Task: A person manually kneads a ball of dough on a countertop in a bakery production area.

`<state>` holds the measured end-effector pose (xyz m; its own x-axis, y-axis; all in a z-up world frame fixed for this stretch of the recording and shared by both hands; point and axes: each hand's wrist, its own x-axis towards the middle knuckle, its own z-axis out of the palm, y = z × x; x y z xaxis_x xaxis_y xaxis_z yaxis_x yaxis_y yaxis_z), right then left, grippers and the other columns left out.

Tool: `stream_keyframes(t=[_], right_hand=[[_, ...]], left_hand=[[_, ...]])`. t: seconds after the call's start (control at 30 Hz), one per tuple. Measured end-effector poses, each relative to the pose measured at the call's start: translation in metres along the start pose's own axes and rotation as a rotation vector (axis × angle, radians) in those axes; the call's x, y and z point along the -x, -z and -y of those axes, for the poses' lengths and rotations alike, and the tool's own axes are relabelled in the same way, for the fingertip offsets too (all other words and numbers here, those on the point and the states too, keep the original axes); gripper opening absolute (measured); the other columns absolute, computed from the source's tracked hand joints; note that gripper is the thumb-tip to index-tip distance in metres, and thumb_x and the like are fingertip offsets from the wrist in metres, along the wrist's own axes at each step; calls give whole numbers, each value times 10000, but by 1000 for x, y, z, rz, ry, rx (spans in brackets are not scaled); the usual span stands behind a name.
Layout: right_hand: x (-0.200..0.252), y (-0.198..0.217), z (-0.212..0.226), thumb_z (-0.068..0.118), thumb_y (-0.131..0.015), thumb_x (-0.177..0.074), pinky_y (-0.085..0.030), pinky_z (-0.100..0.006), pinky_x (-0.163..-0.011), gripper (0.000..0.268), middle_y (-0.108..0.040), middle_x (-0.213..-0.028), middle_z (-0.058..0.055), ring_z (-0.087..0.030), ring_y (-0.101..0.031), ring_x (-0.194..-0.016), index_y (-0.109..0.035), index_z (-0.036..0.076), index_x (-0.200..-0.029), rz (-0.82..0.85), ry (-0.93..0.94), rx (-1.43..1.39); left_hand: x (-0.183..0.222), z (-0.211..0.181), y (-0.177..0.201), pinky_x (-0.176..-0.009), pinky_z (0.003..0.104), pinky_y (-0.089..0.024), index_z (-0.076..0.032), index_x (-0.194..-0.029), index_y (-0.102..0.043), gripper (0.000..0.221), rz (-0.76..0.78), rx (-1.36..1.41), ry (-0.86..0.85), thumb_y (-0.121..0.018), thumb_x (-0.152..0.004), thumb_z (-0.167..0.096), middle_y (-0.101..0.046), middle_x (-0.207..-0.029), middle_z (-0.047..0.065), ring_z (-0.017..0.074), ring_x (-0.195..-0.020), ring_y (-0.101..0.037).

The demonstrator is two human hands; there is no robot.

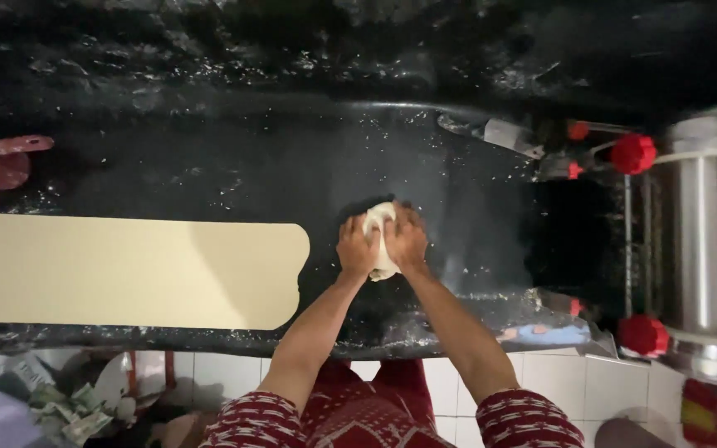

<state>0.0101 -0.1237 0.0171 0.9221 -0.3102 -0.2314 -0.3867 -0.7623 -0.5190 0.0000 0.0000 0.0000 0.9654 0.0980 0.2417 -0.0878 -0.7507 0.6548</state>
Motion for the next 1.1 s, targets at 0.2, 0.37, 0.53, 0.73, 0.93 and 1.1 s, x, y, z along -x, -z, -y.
stream_keyframes(t=[0.2, 0.37, 0.53, 0.73, 0.93, 1.1], right_hand=[[-25, -11, -4, 422, -555, -973, -561, -524, -959, 436, -672, -1229, -89, -364, -667, -1154, -665, 261, -1363, -50, -18, -78], [-28, -16, -7, 368, -483, -999, -494, -537, -1042, 444, -671, -1261, -128, -361, -631, -1224, -639, 199, -1379, -31, -27, -161], [-33, -27, -16, 408, -514, -1004, -496, -515, -1052, 424, -694, -1254, -117, -338, -646, -1204, -663, 209, -1347, -102, -31, -179], [15, 0, 9, 503, -501, -997, -515, -555, -1039, 534, -564, -1369, -152, -400, -572, -1272, -547, 225, -1451, -100, -11, -78], [89, 25, 16, 727, -662, -846, -475, -580, -1114, 977, -436, -1485, -260, -479, -501, -1362, -316, 220, -1606, 69, -21, -130], [78, 22, -6, 675, -734, -832, -425, -549, -1182, 997, -477, -1480, -263, -457, -483, -1392, -313, 231, -1619, 112, -10, -280]], left_hand=[[-12, 26, -31, -628, 433, -594, -195, -957, -633, 289, 193, -183, 226, -552, -899, -467, -601, -856, 20, 272, -819, -673], [-21, 31, -38, -620, 491, -589, -167, -878, -631, 320, 212, -138, 279, -511, -921, -460, -618, -762, 67, 319, -745, -702], [-44, 11, -15, -730, 552, -584, -135, -837, -659, 420, 258, -99, 368, -385, -932, -439, -670, -783, 152, 402, -806, -727], [-62, 13, -13, -939, 546, -549, -108, -1073, -772, 725, 437, -114, 635, -258, -987, -613, -758, -1026, 236, 424, -1061, -729], [-67, 0, 21, -988, 558, -523, -65, -1196, -745, 753, 564, -150, 715, -188, -1029, -543, -751, -1142, 226, 395, -1163, -701], [-24, -27, 68, -943, 581, -545, -120, -1141, -728, 641, 579, -101, 475, -376, -965, -625, -761, -1092, 219, 446, -1101, -712]])
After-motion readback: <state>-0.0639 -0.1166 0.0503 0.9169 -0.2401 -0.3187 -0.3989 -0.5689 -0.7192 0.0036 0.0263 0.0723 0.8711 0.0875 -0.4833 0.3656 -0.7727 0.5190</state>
